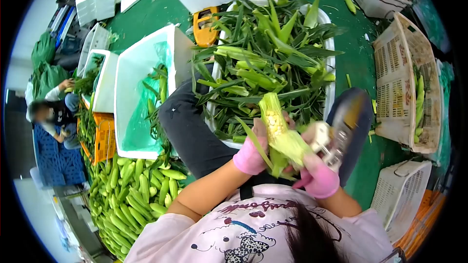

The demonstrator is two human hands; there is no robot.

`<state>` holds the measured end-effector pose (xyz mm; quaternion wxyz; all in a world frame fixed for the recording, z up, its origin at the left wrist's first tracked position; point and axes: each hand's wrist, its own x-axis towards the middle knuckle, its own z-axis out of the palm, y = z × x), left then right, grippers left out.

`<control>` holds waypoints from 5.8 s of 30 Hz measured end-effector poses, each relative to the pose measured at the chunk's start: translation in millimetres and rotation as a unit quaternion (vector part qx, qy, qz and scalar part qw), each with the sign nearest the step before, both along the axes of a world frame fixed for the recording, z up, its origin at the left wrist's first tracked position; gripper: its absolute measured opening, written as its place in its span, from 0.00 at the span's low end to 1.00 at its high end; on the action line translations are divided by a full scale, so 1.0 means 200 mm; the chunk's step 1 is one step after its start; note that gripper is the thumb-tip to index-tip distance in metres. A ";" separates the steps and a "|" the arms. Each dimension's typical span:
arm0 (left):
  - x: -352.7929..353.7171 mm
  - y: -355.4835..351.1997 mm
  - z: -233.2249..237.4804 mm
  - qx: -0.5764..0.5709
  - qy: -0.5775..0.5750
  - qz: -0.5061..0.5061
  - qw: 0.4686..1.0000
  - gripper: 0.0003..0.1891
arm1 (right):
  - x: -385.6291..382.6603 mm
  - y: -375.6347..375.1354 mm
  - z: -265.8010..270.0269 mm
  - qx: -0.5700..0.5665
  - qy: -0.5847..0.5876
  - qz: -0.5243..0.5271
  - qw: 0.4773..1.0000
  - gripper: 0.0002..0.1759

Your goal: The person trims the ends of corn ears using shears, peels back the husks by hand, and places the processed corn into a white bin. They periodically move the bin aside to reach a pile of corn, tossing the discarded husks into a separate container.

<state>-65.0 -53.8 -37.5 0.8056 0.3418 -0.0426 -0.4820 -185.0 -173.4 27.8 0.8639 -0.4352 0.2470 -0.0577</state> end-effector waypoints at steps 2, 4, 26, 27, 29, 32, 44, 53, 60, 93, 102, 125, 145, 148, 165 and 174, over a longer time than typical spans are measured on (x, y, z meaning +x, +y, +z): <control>-0.03 -0.05 0.07 -0.049 0.041 0.014 0.998 0.41 | -0.09 0.00 -0.03 0.070 -0.058 -0.022 0.996 0.25; -0.03 -0.06 0.09 -0.052 0.001 -0.001 0.999 0.41 | -0.15 -0.02 -0.04 0.091 -0.086 0.004 0.992 0.27; 0.23 -0.08 -0.13 0.225 -0.305 0.038 0.925 0.15 | -0.22 -0.26 0.10 0.210 -0.238 -0.101 0.943 0.20; 0.29 -0.06 -0.19 0.294 -0.349 0.050 0.889 0.12 | -0.26 -0.35 0.11 0.161 -0.248 -0.151 0.943 0.20; 0.43 -0.08 -0.31 0.310 -0.512 0.111 0.793 0.09 | -0.34 -0.55 0.22 0.051 -0.214 -0.275 0.936 0.20; 0.61 -0.05 -0.27 0.416 -0.677 0.065 0.603 0.09 | -0.52 -0.89 0.51 -0.120 -0.215 -0.340 0.908 0.11; 0.50 -0.46 0.08 0.367 -0.794 0.071 0.479 0.34 | 0.15 -1.05 -0.11 -0.384 0.055 -0.226 0.894 0.25; 1.13 -0.55 -1.07 0.543 -0.710 0.083 0.440 0.37 | 1.39 -0.72 -1.08 -0.732 0.234 -0.022 0.639 0.42; 1.16 -0.63 -1.69 0.512 -0.661 0.050 0.546 0.56 | 1.47 -0.75 -1.37 -0.769 0.205 0.005 0.605 0.40; 2.29 1.70 -1.78 0.613 -0.149 0.308 0.712 0.42 | 0.42 0.01 -0.15 -0.033 0.298 0.128 0.946 0.40; 1.67 1.41 -0.32 0.130 -0.005 0.189 0.973 0.28 | 0.41 0.12 -0.14 0.003 0.176 0.223 0.959 0.43; 0.29 0.35 0.25 0.380 -0.706 -0.063 0.595 0.44 | 0.30 -0.51 -0.13 -0.554 0.023 0.327 0.765 0.32; 0.67 0.70 0.18 0.300 -0.537 0.217 0.758 0.26 | 0.25 -0.17 -0.37 0.409 0.065 0.036 0.909 0.14; 0.63 0.70 0.29 0.330 -0.602 0.190 0.702 0.26 | 0.09 -0.12 -0.30 0.330 0.152 0.167 0.917 0.10; -0.02 0.16 0.06 0.199 -0.130 0.006 0.971 0.34 | 0.14 0.00 -0.07 -0.308 0.101 0.187 0.928 0.33; 0.19 0.25 0.19 0.183 -0.074 -0.210 0.957 0.37 | 0.09 -0.35 -0.21 -0.362 -0.016 0.318 0.876 0.47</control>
